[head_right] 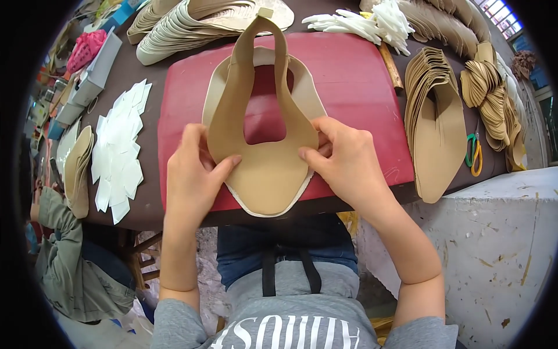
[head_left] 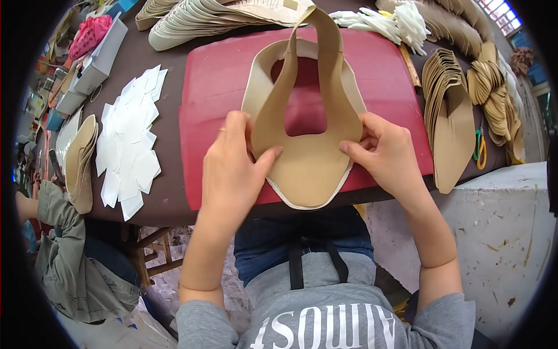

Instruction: Assembling shoe components by hand at a factory workbench.

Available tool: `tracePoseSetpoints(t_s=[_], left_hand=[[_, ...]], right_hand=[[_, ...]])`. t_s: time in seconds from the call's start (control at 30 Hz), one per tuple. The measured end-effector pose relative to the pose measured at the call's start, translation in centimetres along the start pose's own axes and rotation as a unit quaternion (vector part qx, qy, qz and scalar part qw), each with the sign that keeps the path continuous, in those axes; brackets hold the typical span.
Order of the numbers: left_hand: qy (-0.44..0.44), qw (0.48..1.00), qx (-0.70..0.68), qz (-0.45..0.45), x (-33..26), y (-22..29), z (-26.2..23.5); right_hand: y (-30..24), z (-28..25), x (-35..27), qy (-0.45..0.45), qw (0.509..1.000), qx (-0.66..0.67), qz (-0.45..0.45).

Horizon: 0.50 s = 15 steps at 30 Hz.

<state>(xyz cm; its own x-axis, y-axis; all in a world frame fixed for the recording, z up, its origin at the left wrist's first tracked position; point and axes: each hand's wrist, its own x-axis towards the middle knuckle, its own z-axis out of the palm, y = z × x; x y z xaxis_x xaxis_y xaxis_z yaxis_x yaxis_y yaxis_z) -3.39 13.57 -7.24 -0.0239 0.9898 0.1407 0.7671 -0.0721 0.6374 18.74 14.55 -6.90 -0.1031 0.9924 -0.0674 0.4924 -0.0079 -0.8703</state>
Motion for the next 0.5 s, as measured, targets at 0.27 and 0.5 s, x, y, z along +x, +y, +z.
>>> tracePoseSetpoints(t_s=[0.27, 0.5], left_hand=[[-0.005, 0.946, 0.100, 0.307, -7.2, 2.8, 6.0], [-0.033, 0.958, 0.046, 0.282, -6.8, 4.5, 5.5]], right_hand=[[-0.6, -2.4, 0.8, 0.018, 0.987, -0.110, -0.116], [1.5, -5.0, 3.6, -0.046, 0.992, -0.064, -0.094]])
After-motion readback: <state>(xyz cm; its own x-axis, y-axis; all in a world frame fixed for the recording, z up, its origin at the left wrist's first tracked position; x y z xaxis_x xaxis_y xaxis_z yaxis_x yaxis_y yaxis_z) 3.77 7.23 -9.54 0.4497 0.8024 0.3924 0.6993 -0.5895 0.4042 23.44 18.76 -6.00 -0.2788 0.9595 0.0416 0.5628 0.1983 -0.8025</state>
